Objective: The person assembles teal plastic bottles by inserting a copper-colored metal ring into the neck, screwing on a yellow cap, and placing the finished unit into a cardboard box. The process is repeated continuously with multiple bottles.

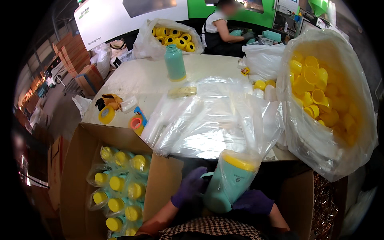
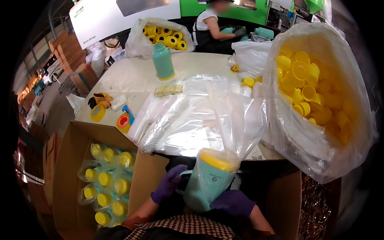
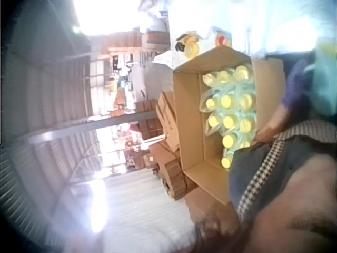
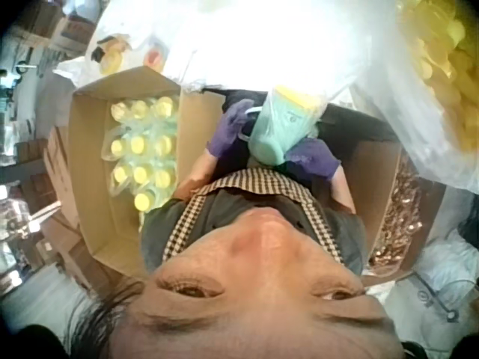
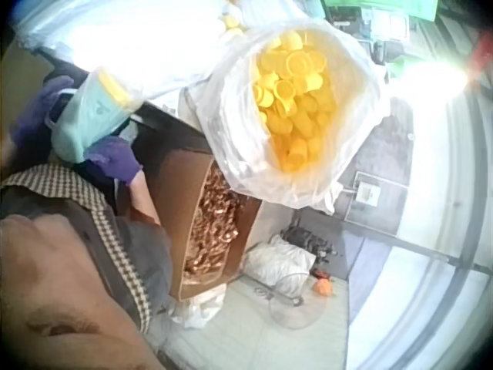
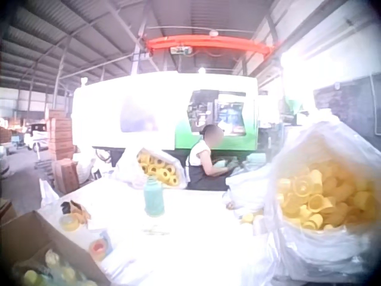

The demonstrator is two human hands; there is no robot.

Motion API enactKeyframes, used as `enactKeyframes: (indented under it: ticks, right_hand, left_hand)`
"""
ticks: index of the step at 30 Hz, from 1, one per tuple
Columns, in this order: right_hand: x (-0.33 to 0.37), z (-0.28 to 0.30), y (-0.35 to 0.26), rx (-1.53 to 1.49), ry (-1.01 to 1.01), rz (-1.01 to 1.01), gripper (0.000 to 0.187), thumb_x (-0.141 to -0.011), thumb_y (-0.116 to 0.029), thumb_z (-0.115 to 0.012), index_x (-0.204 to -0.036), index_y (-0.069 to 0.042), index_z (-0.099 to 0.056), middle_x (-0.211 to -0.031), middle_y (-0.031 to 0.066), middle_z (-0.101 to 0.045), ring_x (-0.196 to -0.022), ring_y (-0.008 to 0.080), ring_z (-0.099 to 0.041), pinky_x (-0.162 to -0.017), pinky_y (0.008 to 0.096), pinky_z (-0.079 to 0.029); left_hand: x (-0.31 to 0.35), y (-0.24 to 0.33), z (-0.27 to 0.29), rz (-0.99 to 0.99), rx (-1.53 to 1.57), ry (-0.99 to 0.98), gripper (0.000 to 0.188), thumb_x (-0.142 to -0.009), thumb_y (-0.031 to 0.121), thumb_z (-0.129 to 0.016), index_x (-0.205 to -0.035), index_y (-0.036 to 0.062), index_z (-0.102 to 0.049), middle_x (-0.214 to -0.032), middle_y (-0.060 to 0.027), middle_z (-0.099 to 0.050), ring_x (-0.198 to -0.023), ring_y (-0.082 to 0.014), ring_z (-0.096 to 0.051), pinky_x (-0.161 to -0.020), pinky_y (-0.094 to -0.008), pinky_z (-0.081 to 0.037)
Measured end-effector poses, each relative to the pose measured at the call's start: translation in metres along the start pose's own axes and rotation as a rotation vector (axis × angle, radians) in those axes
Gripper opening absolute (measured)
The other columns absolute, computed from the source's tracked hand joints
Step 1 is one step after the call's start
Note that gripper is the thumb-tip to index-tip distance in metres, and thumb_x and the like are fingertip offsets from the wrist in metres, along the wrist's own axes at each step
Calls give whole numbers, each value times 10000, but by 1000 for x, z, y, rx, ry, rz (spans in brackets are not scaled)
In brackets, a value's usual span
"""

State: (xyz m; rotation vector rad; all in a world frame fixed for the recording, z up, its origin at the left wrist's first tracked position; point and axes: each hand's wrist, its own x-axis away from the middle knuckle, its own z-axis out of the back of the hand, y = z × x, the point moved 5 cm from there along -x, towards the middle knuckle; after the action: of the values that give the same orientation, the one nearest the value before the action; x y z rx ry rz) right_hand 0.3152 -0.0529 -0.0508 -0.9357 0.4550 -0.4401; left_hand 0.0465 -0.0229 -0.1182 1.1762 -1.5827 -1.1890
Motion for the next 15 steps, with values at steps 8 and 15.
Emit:
enactKeyframes:
  ticks: [8,15]
  right_hand:
    - [2,0,0,-139,41,-16,276,-807,-88,-675,-1073,-104,-749,-1033,79,-737,-937,247,-699,-834,343,-552]
    - [26,6,32,-403,512,-296,194,-822,-18,-716,-1014,-24,-740,-992,113,-738,-905,174,-688,-784,294,-540]
  left_hand:
    - [-111,40,-29,-213,-176,-382,607,-942,248,-650,-1452,27,-407,-1416,-97,-492,-1292,-200,-473,-1060,-336,-400]
    - [-118,-7,-21,-163,3,99,248,-974,243,-630,-992,3,-692,-853,0,-649,-708,-120,-543,-643,-299,-469]
